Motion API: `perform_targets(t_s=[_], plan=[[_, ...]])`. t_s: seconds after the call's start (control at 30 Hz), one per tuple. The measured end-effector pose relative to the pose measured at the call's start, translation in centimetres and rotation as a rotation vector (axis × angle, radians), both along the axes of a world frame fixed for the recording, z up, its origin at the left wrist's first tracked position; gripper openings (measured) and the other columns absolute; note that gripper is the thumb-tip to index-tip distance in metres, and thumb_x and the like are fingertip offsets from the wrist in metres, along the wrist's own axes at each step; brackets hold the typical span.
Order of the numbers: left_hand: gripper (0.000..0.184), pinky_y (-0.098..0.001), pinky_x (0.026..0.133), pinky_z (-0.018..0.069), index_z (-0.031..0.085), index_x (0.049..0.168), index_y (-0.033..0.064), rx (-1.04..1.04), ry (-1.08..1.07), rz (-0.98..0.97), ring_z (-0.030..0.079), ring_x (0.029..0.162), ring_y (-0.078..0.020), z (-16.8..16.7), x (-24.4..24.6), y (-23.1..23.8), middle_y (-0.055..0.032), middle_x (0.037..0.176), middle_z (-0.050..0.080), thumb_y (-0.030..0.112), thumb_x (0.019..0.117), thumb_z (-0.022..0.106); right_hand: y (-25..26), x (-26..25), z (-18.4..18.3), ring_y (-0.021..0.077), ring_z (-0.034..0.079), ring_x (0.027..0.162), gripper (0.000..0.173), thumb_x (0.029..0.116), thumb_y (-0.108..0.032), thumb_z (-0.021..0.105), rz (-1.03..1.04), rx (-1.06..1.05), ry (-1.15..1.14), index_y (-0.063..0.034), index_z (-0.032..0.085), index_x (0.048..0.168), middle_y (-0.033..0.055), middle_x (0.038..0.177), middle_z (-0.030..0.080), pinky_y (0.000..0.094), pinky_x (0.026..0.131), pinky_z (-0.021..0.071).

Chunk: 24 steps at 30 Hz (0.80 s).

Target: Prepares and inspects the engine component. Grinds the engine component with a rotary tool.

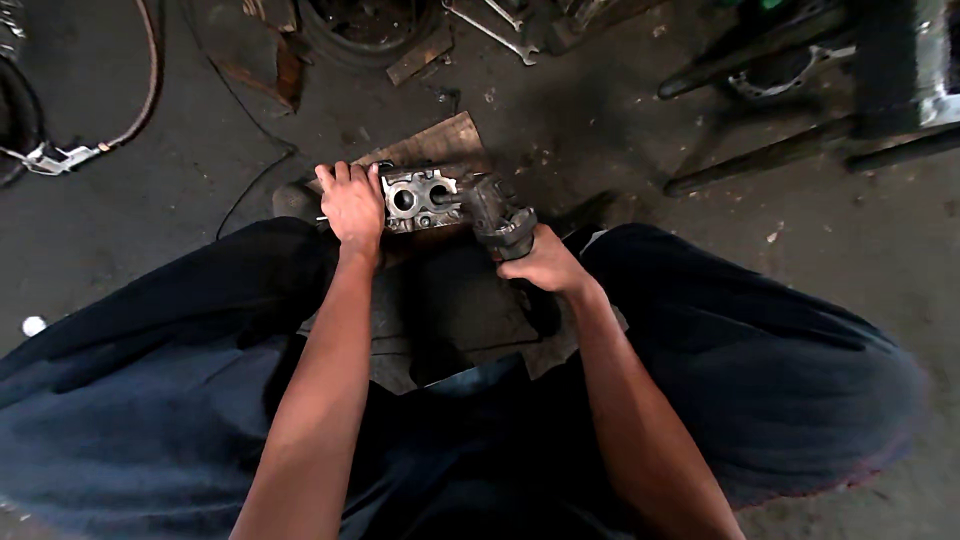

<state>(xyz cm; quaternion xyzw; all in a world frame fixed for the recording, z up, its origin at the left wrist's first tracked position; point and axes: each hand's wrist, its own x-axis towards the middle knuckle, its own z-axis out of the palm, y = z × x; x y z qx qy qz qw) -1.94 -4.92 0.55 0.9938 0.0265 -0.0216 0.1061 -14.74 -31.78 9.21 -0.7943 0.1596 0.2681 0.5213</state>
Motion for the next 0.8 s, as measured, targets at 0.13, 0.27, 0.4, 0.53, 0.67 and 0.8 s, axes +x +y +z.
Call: perform_targets(t_s=[0.13, 0.27, 0.4, 0.53, 0.67, 0.8], plan=[[0.055, -0.0596, 0.085, 0.0553, 0.071, 0.112, -0.0005, -0.007, 0.027, -0.004, 0.054, 0.129, -0.0448, -0.1, 0.1, 0.0, -0.0208, 0.125, 0.065, 0.044, 0.1107, 0.038, 0.7, 0.1, -0.1, 0.0158, 0.072, 0.083, 0.05, 0.0617, -0.007, 0.087, -0.01, -0.01, -0.015, -0.0071, 0.068, 0.107, 0.006, 0.091, 0.073, 0.0401, 0.073, 0.0625], [0.056, -0.0583, 0.086, 0.0549, 0.07, 0.11, -0.0007, -0.005, -0.007, -0.008, 0.055, 0.128, -0.0441, -0.2, -0.2, 0.1, -0.0208, 0.123, 0.066, 0.044, 0.1106, 0.038, 2.3, 0.6, -1.3, 0.0195, 0.071, 0.085, 0.054, 0.0629, -0.012, 0.089, -0.019, -0.062, 0.026, -0.0077, 0.066, 0.112, 0.0086, 0.093, 0.072, 0.0461, 0.074, 0.0606], [0.055, -0.059, 0.084, 0.0549, 0.07, 0.109, -0.0017, -0.011, 0.009, -0.017, 0.054, 0.129, -0.0455, -0.1, 0.0, 0.1, -0.022, 0.124, 0.065, 0.043, 0.1109, 0.037, 2.8, 0.5, -2.3, 0.0215, 0.071, 0.09, 0.056, 0.0645, -0.019, 0.091, -0.011, -0.084, 0.015, -0.0088, 0.067, 0.114, 0.0092, 0.097, 0.072, 0.0497, 0.078, 0.0602], [0.055, -0.0588, 0.085, 0.0553, 0.071, 0.109, -0.0005, -0.014, 0.02, 0.0, 0.054, 0.13, -0.044, 0.1, 0.2, 0.0, -0.021, 0.123, 0.065, 0.045, 0.1103, 0.039, 1.4, 0.4, -0.7, 0.0186, 0.072, 0.087, 0.054, 0.0643, -0.013, 0.09, -0.007, -0.036, 0.02, -0.008, 0.067, 0.113, 0.008, 0.095, 0.073, 0.044, 0.077, 0.0618], [0.056, -0.0594, 0.085, 0.0549, 0.071, 0.11, -0.0003, -0.03, 0.027, 0.006, 0.054, 0.13, -0.0436, 0.1, 0.2, 0.1, -0.0204, 0.123, 0.066, 0.045, 0.1102, 0.038, 0.6, 0.3, 0.5, 0.015, 0.072, 0.089, 0.052, 0.0649, -0.009, 0.089, 0.001, -0.011, 0.003, -0.0074, 0.068, 0.113, 0.006, 0.096, 0.074, 0.0383, 0.079, 0.0622], [0.056, -0.0583, 0.086, 0.0547, 0.071, 0.11, 0.0005, -0.02, 0.01, -0.001, 0.054, 0.13, -0.0435, 0.0, -0.1, 0.1, -0.0198, 0.122, 0.066, 0.045, 0.1105, 0.038, 1.4, 0.5, -0.8, 0.0166, 0.072, 0.086, 0.05, 0.0644, -0.01, 0.089, -0.005, -0.023, 0.018, -0.0074, 0.068, 0.11, 0.0068, 0.094, 0.073, 0.0412, 0.077, 0.0615]])
